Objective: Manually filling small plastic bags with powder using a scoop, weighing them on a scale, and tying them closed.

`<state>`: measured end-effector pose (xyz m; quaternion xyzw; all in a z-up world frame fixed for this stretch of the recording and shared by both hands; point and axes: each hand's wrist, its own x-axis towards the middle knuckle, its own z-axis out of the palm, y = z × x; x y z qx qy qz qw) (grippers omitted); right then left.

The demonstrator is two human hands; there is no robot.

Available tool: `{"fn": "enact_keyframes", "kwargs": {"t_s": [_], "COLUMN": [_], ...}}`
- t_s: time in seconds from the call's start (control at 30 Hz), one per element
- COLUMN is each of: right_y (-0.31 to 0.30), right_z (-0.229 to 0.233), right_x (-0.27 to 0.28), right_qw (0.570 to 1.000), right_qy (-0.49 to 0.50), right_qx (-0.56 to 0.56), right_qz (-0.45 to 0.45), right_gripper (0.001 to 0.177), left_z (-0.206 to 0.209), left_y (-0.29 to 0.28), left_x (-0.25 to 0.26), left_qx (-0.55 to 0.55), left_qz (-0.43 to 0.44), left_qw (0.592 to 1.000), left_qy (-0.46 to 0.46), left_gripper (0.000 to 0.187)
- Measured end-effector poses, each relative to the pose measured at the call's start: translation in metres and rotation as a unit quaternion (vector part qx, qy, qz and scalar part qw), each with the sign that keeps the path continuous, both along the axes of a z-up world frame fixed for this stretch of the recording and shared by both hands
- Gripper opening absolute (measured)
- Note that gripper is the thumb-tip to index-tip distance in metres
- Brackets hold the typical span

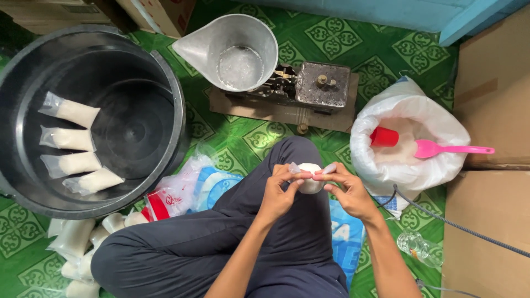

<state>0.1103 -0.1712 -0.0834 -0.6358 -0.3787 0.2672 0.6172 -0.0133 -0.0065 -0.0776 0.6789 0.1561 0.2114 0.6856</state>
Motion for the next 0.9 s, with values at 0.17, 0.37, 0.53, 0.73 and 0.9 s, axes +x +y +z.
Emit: {"fn": "enact_keyframes", "kwargs": {"t_s": [0.17,0.37,0.53,0.73,0.9], "right_y": [0.008,0.019,0.019,0.025,0.029], "right_z": [-0.005,-0.006,-0.013,-0.014,-0.012], "right_x": [-0.001,-0.010,-0.009,-0.011,-0.013], "right_qw": [0.994,0.986,0.979,0.970,0.968], "right_qy": [-0.080,-0.014,0.037,0.095,0.105], "right_qx": [-0.011,-0.001,-0.010,-0.042,-0.044], "right_qz": [-0.077,-0.169,-0.200,-0.220,-0.225], "right_gripper": [0.018,0.037,0.037,0.009,0.016], "left_z": [-0.001,-0.001,0.004,0.030,0.018], "left_y": [-0.013,-0.027,-0.017,-0.008,-0.002], "left_x": [0.007,0.016,0.013,0.013,0.015], "left_qx": [0.026,0.075,0.146,0.166,0.219], "left_qz": [0.060,0.154,0.169,0.134,0.128], "left_qw": [0.998,0.982,0.972,0.974,0.966], "left_qy": [-0.003,-0.079,-0.070,-0.072,-0.047], "left_gripper": [0.029,0.011,0.026,0.018,0.016]}}
